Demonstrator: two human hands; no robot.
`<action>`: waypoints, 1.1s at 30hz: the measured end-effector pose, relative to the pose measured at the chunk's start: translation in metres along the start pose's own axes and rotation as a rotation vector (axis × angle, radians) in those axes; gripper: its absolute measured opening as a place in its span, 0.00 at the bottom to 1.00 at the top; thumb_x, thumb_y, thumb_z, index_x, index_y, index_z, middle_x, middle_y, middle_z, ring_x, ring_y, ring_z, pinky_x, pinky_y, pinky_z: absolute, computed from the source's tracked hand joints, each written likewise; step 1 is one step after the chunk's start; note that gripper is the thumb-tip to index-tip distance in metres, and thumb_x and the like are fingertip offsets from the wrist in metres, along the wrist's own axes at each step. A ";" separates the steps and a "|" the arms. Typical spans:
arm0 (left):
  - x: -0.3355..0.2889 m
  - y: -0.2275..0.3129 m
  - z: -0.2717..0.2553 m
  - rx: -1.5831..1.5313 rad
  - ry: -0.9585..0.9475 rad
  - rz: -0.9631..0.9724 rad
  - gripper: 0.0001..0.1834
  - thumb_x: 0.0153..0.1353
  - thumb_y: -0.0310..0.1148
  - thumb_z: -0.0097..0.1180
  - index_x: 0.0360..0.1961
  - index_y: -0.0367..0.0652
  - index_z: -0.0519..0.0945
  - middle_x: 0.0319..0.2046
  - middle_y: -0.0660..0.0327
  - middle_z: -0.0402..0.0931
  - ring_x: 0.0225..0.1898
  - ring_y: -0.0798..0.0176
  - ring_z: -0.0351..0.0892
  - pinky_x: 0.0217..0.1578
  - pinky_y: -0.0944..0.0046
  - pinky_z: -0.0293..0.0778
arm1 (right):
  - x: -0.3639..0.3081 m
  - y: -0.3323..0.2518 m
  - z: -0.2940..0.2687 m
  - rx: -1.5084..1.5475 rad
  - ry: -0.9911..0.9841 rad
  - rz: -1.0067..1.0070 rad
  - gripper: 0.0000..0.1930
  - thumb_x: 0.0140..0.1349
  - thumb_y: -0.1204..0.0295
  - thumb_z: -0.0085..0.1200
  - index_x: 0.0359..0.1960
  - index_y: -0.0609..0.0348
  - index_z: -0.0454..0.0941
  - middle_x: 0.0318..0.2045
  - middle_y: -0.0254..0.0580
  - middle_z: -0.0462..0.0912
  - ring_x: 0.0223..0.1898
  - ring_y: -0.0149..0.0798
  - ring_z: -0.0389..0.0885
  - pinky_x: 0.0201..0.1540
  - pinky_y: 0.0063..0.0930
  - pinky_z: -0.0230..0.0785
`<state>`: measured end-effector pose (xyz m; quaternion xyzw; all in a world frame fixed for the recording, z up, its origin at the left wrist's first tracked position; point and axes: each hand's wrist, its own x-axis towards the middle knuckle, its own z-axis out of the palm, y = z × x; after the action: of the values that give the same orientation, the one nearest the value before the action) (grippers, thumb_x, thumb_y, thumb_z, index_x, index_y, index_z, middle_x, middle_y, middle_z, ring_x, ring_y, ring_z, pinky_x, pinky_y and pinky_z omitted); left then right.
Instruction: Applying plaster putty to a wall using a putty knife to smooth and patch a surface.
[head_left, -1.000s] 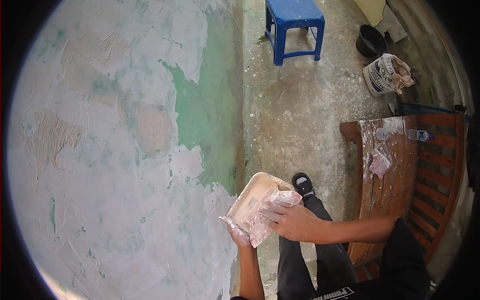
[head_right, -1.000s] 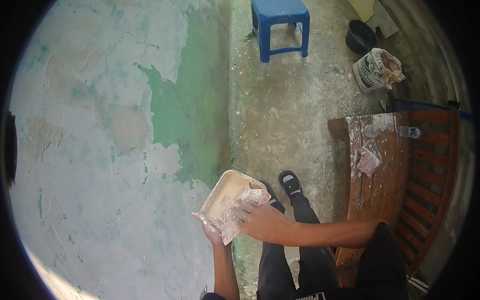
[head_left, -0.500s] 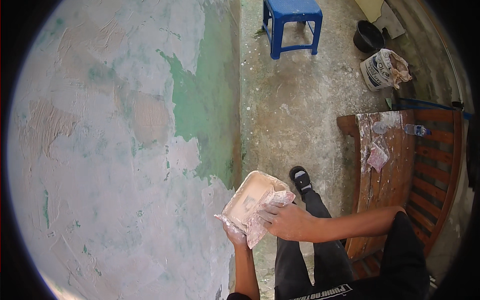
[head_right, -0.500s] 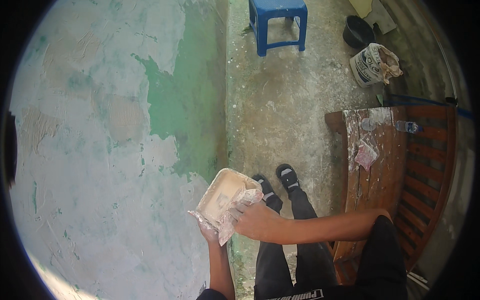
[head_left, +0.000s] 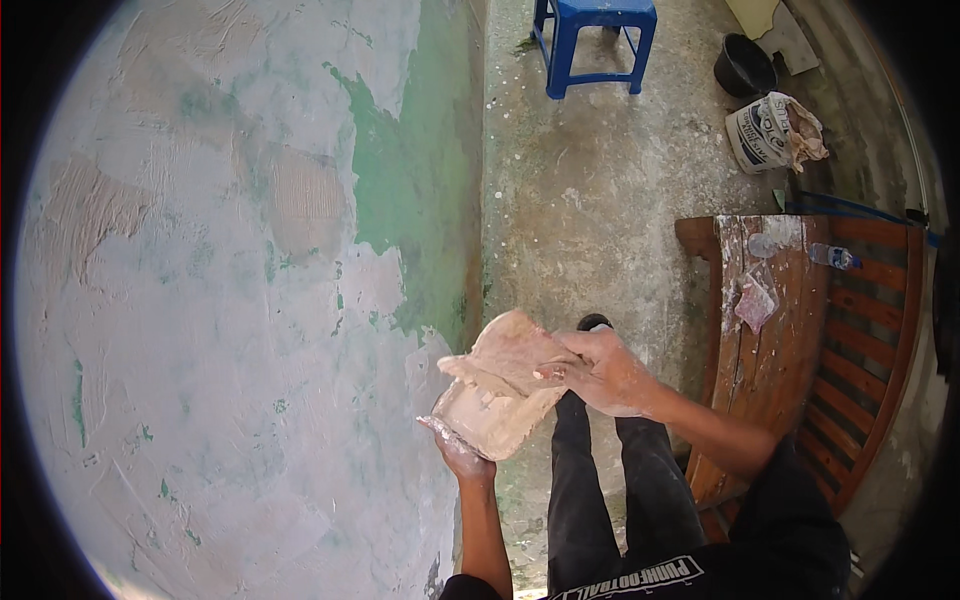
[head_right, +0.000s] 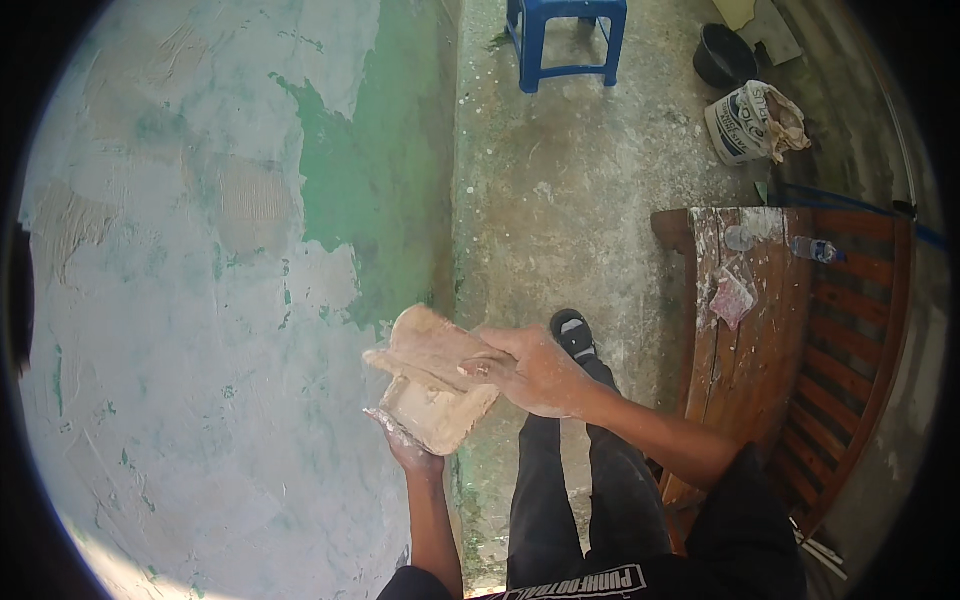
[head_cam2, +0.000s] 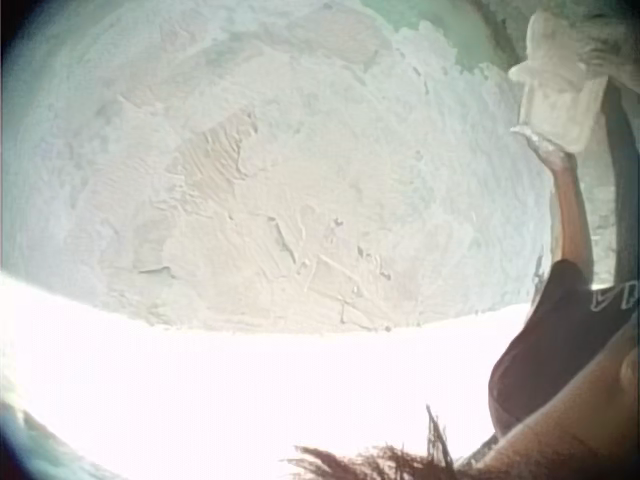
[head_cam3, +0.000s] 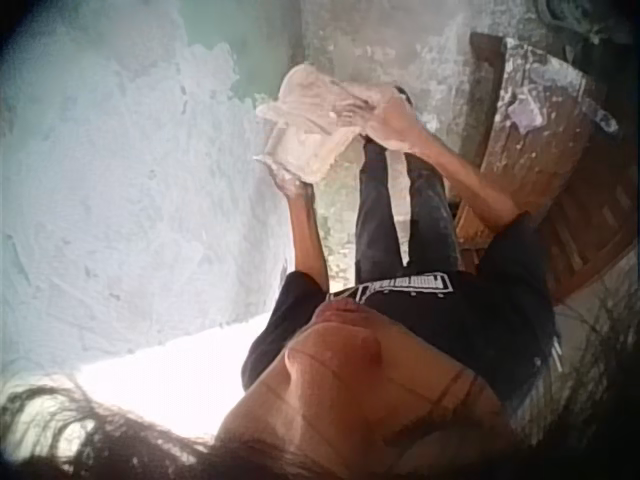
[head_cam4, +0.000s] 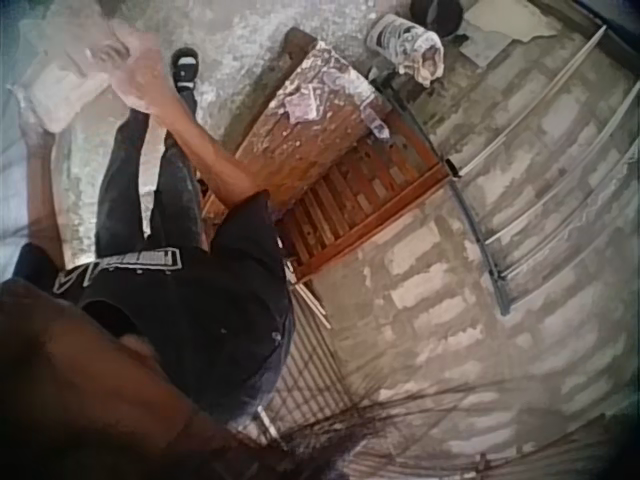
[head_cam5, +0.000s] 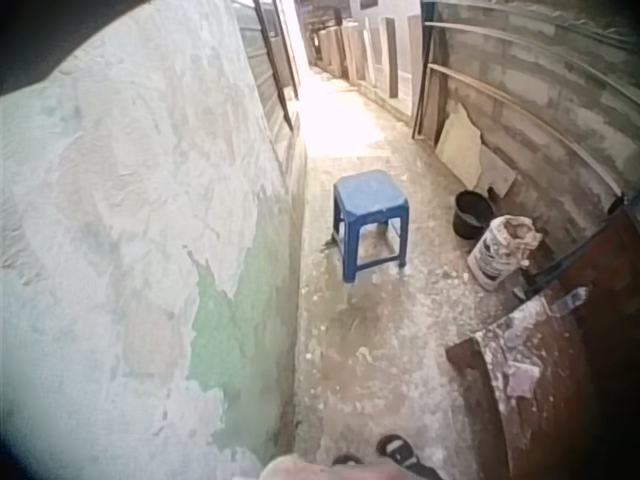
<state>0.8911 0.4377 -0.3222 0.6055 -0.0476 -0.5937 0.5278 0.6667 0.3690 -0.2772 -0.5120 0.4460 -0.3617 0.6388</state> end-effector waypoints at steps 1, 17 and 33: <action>0.002 0.002 0.000 0.011 -0.023 -0.001 0.39 0.65 0.62 0.27 0.58 0.35 0.62 0.54 0.49 0.67 0.54 0.51 0.70 0.56 0.52 0.67 | 0.002 0.004 0.000 0.232 0.168 0.145 0.12 0.62 0.72 0.53 0.45 0.64 0.76 0.36 0.37 0.82 0.35 0.27 0.79 0.39 0.24 0.72; 0.006 0.032 -0.002 -0.007 -0.002 0.067 0.41 0.63 0.65 0.26 0.60 0.38 0.60 0.57 0.50 0.64 0.56 0.47 0.67 0.56 0.46 0.66 | 0.084 0.009 -0.038 0.706 0.324 0.009 0.15 0.62 0.73 0.53 0.49 0.66 0.73 0.41 0.36 0.80 0.40 0.25 0.77 0.44 0.22 0.71; -0.037 0.024 -0.005 -0.079 0.153 0.004 0.39 0.62 0.65 0.28 0.62 0.45 0.59 0.59 0.53 0.61 0.59 0.48 0.64 0.57 0.45 0.65 | 0.249 0.071 0.052 -0.026 0.630 -0.539 0.30 0.48 0.90 0.49 0.55 0.54 0.72 0.48 0.51 0.77 0.47 0.50 0.78 0.47 0.30 0.73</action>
<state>0.8985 0.4553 -0.2824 0.6277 0.0153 -0.5459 0.5547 0.8013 0.1725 -0.3925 -0.4827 0.4744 -0.6494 0.3469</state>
